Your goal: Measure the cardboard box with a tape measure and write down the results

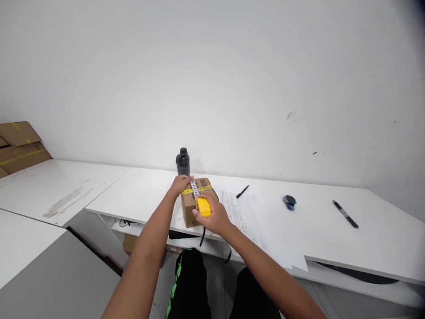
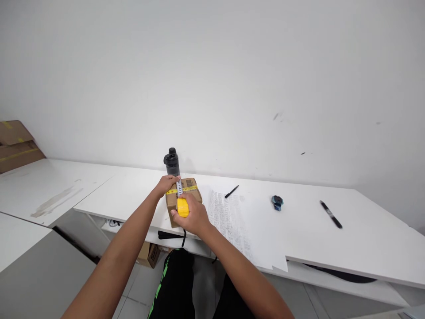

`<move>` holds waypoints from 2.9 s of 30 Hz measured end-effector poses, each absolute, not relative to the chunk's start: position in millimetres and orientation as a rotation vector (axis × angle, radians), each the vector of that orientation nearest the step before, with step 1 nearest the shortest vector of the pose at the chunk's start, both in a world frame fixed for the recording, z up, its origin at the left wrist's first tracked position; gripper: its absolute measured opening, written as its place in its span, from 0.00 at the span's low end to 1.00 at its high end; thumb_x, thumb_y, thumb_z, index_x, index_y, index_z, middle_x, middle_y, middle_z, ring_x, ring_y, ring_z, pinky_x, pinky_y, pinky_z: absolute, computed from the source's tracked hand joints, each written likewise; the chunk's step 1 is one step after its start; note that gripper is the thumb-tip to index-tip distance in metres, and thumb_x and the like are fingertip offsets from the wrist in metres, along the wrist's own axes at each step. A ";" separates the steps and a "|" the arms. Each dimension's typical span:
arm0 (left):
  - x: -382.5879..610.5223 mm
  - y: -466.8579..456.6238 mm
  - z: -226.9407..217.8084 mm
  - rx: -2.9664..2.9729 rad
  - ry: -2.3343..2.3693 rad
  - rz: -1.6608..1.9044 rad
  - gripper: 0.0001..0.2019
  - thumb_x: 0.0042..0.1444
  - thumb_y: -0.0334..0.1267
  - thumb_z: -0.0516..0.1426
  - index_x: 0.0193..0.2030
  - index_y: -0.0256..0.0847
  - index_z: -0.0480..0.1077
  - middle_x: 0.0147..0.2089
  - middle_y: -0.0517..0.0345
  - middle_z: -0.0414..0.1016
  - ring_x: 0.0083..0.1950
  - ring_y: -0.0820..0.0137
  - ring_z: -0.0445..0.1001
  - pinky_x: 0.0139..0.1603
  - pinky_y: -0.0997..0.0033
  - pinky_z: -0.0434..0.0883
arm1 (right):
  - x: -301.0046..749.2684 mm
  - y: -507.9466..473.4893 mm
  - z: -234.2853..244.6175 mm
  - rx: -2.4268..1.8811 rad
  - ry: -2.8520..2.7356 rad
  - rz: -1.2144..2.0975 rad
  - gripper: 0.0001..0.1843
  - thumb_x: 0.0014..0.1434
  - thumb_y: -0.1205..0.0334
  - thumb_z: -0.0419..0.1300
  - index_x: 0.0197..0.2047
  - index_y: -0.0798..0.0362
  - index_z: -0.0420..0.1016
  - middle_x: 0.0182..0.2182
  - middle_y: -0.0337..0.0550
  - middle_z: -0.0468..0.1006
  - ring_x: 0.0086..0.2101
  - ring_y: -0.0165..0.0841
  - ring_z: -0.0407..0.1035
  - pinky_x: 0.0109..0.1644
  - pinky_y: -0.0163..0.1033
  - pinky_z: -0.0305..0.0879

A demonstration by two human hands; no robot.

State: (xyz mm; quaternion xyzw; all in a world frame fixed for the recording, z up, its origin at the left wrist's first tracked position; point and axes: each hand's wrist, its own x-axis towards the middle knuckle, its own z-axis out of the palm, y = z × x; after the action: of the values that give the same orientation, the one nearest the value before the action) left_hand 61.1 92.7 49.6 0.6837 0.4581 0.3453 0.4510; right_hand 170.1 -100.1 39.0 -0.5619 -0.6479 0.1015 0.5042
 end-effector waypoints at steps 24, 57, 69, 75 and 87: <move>62.2 90.9 50.3 1.646 1.152 0.872 0.21 0.40 0.56 0.65 0.28 0.39 0.70 0.27 0.58 0.74 0.29 0.70 0.69 0.32 0.70 0.67 | 170.1 -101.0 35.7 -1.335 -1.548 0.227 0.25 0.49 0.51 0.61 0.50 0.48 0.66 0.46 0.46 0.76 0.41 0.41 0.73 0.42 0.47 0.70; 62.9 88.4 52.2 1.618 1.170 0.855 0.22 0.38 0.57 0.65 0.26 0.39 0.68 0.26 0.58 0.73 0.27 0.70 0.69 0.31 0.69 0.66 | 170.6 -102.1 36.5 -1.348 -1.542 0.259 0.24 0.50 0.52 0.61 0.49 0.47 0.65 0.46 0.45 0.75 0.39 0.40 0.72 0.40 0.46 0.70; 60.0 89.1 49.5 1.605 1.100 0.901 0.18 0.41 0.52 0.64 0.26 0.38 0.69 0.26 0.59 0.72 0.28 0.72 0.68 0.30 0.71 0.66 | 180.8 -58.8 61.4 -1.377 -1.579 0.334 0.24 0.52 0.50 0.59 0.51 0.47 0.65 0.39 0.41 0.74 0.35 0.36 0.70 0.38 0.43 0.68; 57.8 90.8 49.7 1.595 1.039 0.886 0.12 0.43 0.44 0.63 0.28 0.37 0.73 0.30 0.56 0.75 0.31 0.70 0.71 0.33 0.72 0.67 | 192.6 -31.6 79.1 -1.323 -1.717 0.559 0.26 0.50 0.49 0.63 0.51 0.46 0.69 0.37 0.38 0.74 0.35 0.34 0.70 0.35 0.38 0.68; 52.9 88.8 42.1 1.591 0.974 0.926 0.27 0.48 0.62 0.56 0.37 0.37 0.76 0.36 0.54 0.77 0.36 0.67 0.72 0.38 0.69 0.68 | 202.5 -32.8 60.9 -1.232 -1.498 0.728 0.35 0.53 0.49 0.62 0.61 0.49 0.58 0.46 0.45 0.71 0.40 0.34 0.70 0.45 0.43 0.70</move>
State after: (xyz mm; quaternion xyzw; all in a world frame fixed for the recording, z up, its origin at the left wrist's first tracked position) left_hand 52.9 88.8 42.1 0.6592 0.4036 0.3839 0.5052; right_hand 202.5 -32.8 60.9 -0.5116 -0.6219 0.3024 0.5099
